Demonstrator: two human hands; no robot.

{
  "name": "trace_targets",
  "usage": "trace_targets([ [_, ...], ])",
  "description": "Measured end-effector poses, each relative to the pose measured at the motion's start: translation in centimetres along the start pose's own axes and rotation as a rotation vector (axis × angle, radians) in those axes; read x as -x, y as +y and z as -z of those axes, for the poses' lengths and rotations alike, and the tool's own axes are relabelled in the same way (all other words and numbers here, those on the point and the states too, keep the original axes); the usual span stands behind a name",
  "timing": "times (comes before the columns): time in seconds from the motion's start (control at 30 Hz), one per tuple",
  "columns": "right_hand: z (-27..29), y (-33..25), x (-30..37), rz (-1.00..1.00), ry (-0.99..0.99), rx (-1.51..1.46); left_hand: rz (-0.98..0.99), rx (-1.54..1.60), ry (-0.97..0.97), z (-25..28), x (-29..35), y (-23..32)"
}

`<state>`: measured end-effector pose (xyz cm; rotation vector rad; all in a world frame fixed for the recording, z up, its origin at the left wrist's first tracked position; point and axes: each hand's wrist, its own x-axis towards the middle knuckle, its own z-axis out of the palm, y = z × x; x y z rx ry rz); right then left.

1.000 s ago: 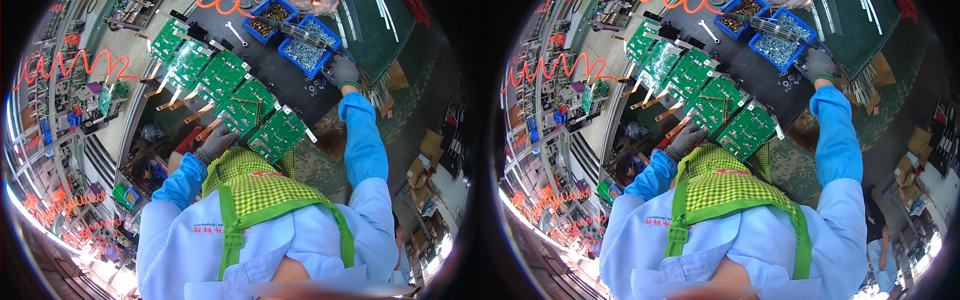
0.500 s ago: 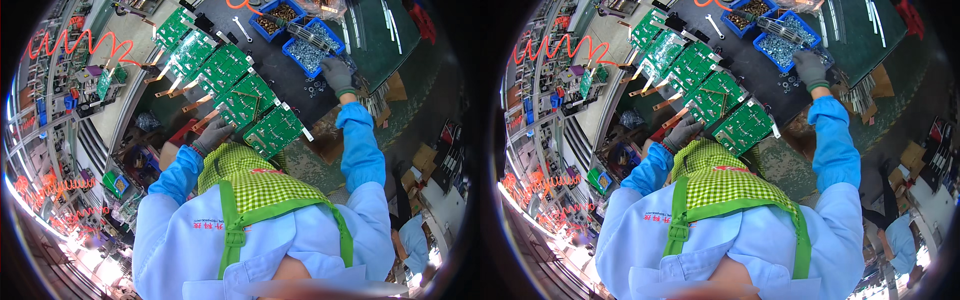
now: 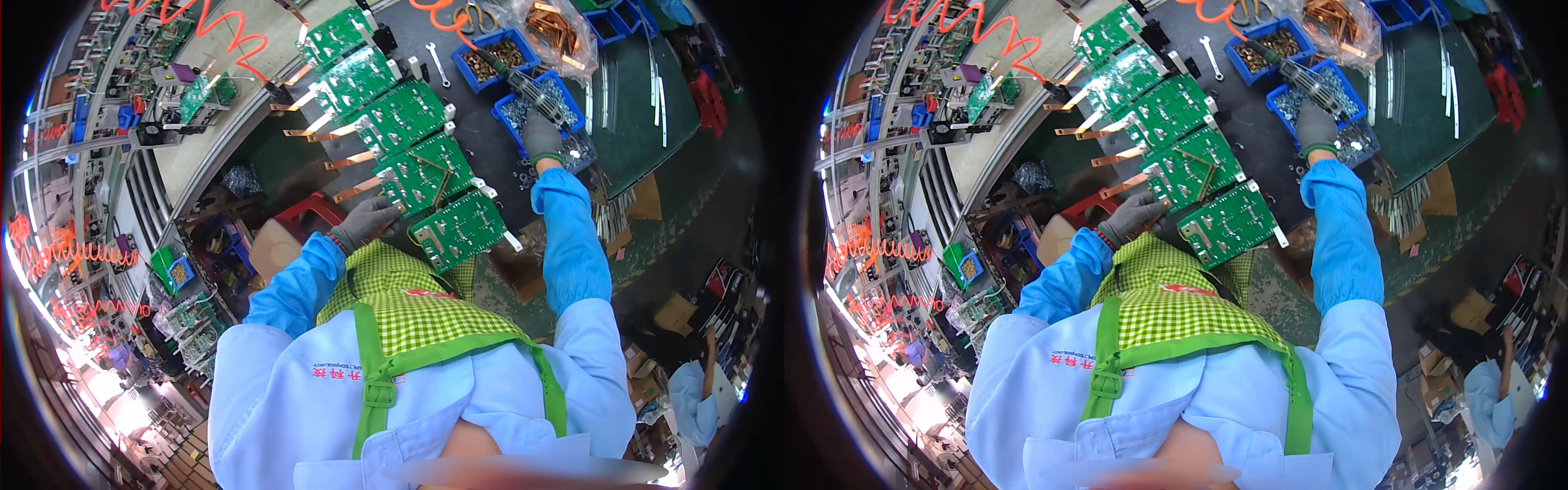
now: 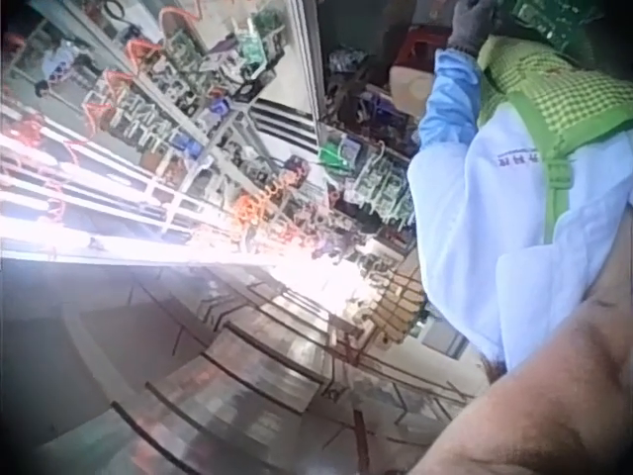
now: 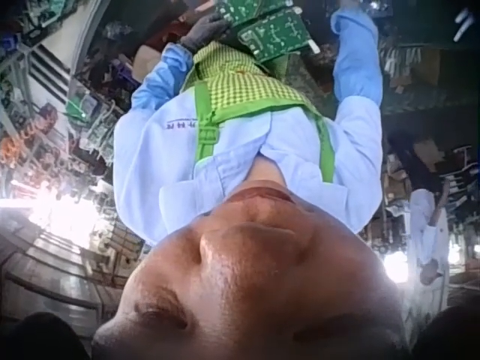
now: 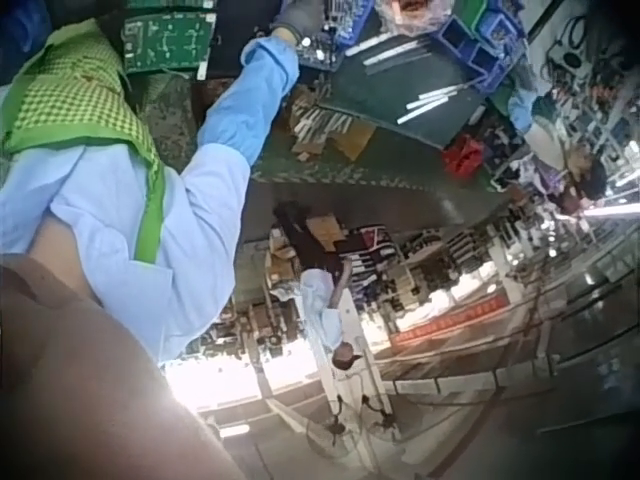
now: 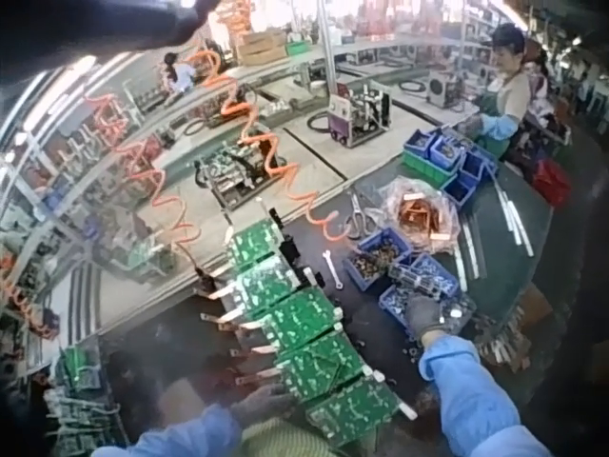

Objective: Manually assemble and inspect multiple green printed circuit boards on a workbench.

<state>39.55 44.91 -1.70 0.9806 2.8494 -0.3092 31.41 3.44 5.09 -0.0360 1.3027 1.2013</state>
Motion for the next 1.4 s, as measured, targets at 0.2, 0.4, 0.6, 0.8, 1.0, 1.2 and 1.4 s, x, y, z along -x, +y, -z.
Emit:
trace_targets([
  [0.2,8.7,-2.7,6.2,-0.036,0.286,-0.349,0.014,-0.019,-0.069,0.3,0.2,0.1],
  [0.4,15.4,-16.0,19.0,0.107,0.177,-0.878,-0.017,-0.245,-0.17,3.0,-1.2,0.2],
  [0.6,4.4,-22.7,21.6,0.196,0.018,-0.85,0.028,-0.252,-0.243,3.8,-3.1,-0.1],
  [0.8,1.1,-24.2,21.4,0.157,0.104,-0.511,-0.04,-0.179,-0.285,3.2,-2.3,-0.1],
  [1.0,1.4,-24.8,20.9,0.118,0.038,-0.432,-0.086,-0.191,-0.262,2.6,-1.4,0.5],
  [1.2,3.1,-24.2,20.7,-0.037,0.082,-0.763,0.035,-0.012,-0.28,3.0,-1.4,0.5],
  [1.4,1.9,-23.4,21.2,0.118,0.008,-0.583,-0.915,-1.152,-0.367,5.2,-2.9,-0.5],
])
